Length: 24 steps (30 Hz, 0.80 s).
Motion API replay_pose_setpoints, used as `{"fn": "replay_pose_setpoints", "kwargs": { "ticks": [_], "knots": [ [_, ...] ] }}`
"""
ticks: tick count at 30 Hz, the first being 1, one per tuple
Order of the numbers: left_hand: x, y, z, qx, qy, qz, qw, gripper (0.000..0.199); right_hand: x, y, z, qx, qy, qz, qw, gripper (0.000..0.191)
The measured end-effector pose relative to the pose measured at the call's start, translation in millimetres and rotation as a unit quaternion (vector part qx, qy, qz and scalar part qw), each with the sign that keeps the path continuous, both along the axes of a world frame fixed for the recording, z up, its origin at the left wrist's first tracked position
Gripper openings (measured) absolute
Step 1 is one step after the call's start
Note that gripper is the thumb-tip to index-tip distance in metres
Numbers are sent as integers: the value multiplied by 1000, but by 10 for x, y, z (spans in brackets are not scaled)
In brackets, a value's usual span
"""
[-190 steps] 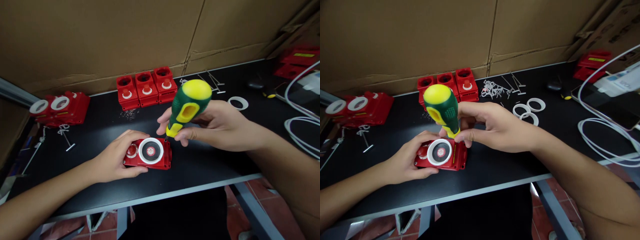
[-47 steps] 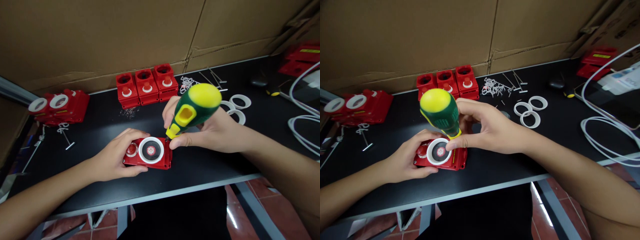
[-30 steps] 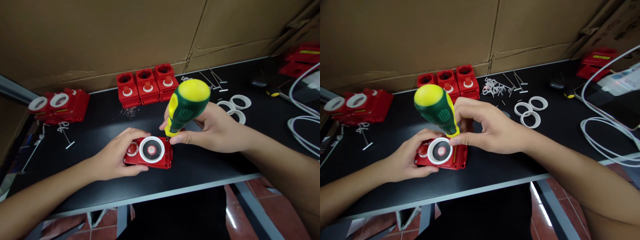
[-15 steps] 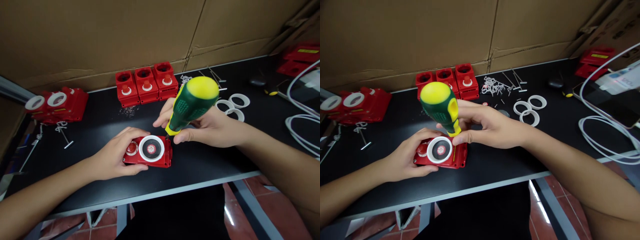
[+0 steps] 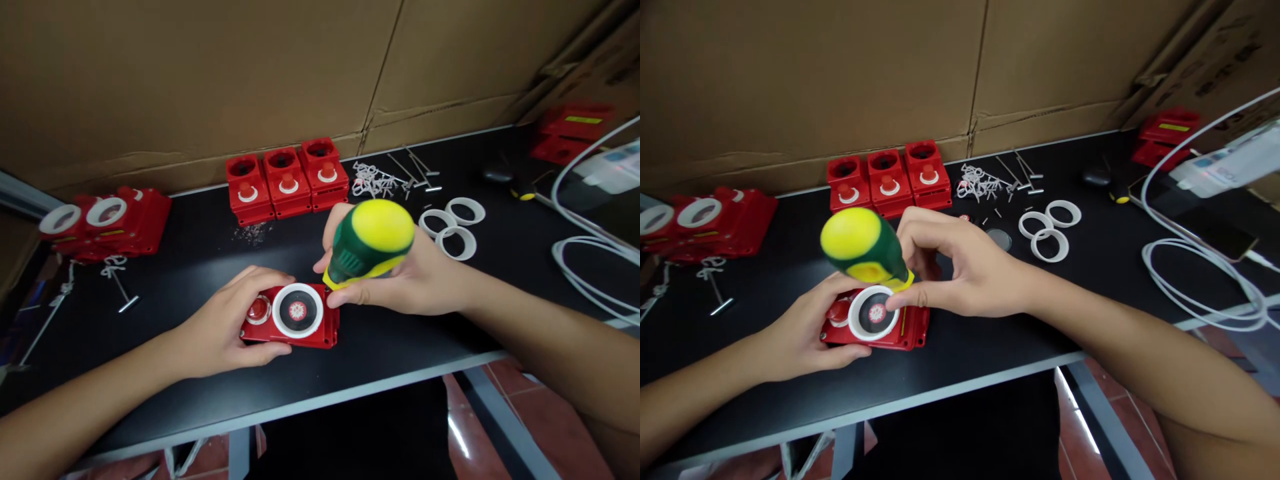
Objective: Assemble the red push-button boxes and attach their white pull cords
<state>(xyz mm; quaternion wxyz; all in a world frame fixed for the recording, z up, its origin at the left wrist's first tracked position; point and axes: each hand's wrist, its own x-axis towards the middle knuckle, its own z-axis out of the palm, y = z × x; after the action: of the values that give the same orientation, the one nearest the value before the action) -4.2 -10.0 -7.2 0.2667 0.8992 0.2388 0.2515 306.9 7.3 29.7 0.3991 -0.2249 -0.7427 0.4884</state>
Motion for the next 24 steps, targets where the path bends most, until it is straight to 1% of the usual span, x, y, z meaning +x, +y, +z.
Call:
{"fn": "replay_pose_setpoints", "kwargs": {
  "ticks": [3,5,7,10,12,14,18,24],
  "knots": [
    [6,5,3,5,1,-3,1000,64,-41,-25,-14,-40,20,-17,999,58],
    [3,5,7,4,6,-5,1000,63,-28,-9,-10,-56,20,-14,998,59],
    [-5,1,11,1,13,-4,1000,63,22,21,10,-57,4,12,998,47],
    [-16,-8,13,-4,20,0,1000,64,122,57,56,-50,-24,56,997,21],
    [-16,-10,12,-4,20,2,1000,65,163,65,75,-43,-37,65,996,13],
    [-14,-9,13,-3,21,2,1000,65,165,64,79,-24,-42,57,997,17],
    [-20,1,13,1,19,-1,1000,67,101,53,56,9,-38,23,999,30],
    [-20,12,2,-4,13,-5,1000,68,45,26,43,2,-3,-10,1000,44]
  ]
}}
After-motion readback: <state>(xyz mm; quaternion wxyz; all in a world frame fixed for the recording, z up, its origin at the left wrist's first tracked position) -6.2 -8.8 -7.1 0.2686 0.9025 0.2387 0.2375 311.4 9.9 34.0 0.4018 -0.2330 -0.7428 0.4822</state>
